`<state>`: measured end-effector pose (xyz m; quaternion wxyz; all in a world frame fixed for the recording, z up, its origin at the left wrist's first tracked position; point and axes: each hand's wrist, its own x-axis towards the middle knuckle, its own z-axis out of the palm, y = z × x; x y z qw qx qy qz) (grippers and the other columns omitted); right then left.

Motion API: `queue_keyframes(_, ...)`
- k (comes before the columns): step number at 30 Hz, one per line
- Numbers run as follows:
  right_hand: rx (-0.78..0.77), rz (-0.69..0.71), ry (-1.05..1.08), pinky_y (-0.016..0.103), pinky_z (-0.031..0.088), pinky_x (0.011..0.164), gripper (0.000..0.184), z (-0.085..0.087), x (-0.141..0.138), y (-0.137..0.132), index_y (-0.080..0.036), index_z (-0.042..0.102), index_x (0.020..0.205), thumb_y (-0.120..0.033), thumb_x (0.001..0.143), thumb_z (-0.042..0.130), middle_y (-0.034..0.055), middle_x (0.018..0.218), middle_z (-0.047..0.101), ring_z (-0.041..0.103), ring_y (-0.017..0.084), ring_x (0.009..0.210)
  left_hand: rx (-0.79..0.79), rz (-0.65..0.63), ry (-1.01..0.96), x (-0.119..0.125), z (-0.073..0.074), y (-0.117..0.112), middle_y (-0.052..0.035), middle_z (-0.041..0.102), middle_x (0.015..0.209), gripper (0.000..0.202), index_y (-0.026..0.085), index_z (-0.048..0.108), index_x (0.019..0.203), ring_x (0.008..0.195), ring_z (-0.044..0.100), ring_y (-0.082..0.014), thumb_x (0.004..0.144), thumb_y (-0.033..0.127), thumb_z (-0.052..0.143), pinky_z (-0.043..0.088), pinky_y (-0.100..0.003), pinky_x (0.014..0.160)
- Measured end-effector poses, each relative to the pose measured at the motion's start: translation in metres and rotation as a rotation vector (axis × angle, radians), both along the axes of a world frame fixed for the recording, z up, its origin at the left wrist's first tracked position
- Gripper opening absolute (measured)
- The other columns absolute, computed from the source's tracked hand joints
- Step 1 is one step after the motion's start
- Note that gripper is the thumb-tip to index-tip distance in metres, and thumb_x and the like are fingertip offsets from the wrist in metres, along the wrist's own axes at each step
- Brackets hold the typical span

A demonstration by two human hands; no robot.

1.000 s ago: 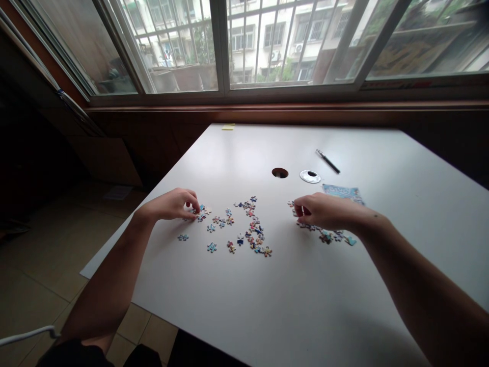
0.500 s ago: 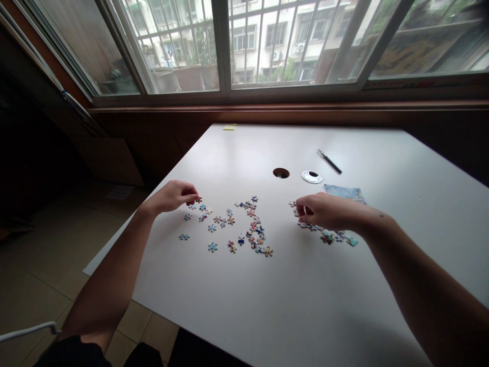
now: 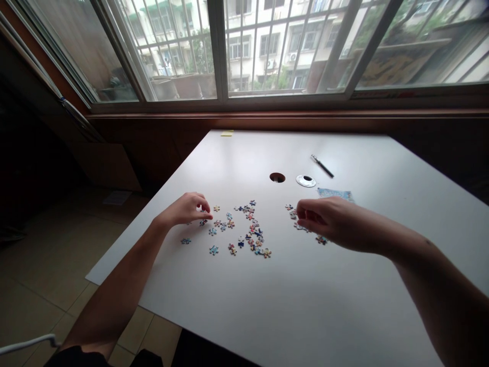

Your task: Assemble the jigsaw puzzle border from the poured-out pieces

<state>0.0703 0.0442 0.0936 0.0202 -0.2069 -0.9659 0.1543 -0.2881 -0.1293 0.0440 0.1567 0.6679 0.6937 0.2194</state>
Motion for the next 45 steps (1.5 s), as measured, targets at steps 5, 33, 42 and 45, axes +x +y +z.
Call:
queue_keyframes(5, -0.123, -0.084, 0.209, 0.025, 0.035, 0.051, 0.019, -0.038, 0.037, -0.028, -0.021, 0.059, 0.085, -0.037, 0.094, 0.052, -0.0018, 0.06, 0.054, 0.044, 0.011, 0.052, 0.028, -0.042, -0.032, 0.001, 0.008, -0.001, -0.0051, 0.072, 0.085, 0.02, 0.019, 0.076, 0.086, 0.076, 0.064, -0.0154, 0.085, 0.037, 0.068, 0.048, -0.027, 0.069)
queue_keyframes(33, -0.339, -0.108, 0.523, 0.029, 0.048, 0.07, 0.022, -0.074, 0.042, -0.029, -0.018, 0.062, 0.09, -0.027, 0.098, 0.044, 0.0064, 0.081, 0.063, 0.058, 0.016, 0.076, 0.318, -0.324, -0.236, 0.16, -0.007, -0.015, -0.0094, 0.068, 0.093, 0.026, 0.027, 0.064, 0.111, 0.084, 0.064, -0.0204, 0.09, 0.016, 0.055, 0.054, -0.033, 0.072)
queue_keyframes(42, -0.115, -0.408, 0.51, 0.03, 0.05, 0.068, 0.026, -0.072, 0.072, 0.016, -0.018, 0.072, 0.106, -0.033, 0.094, 0.054, 0.0065, 0.089, 0.071, 0.062, 0.017, 0.071, 0.48, -0.156, -0.126, 0.098, 0.002, 0.006, -0.0064, 0.067, 0.089, 0.019, 0.023, 0.067, 0.102, 0.084, 0.062, -0.019, 0.09, 0.015, 0.056, 0.054, -0.033, 0.077)
queue_keyframes(45, -0.114, -0.367, 0.459, 0.029, 0.05, 0.066, 0.026, -0.073, 0.072, 0.012, -0.018, 0.07, 0.108, -0.032, 0.093, 0.054, 0.0063, 0.087, 0.072, 0.062, 0.016, 0.069, 0.498, -0.031, -0.038, 0.072, 0.005, 0.007, -0.0064, 0.067, 0.091, 0.016, 0.021, 0.068, 0.101, 0.087, 0.061, -0.0195, 0.091, 0.018, 0.056, 0.052, -0.034, 0.081)
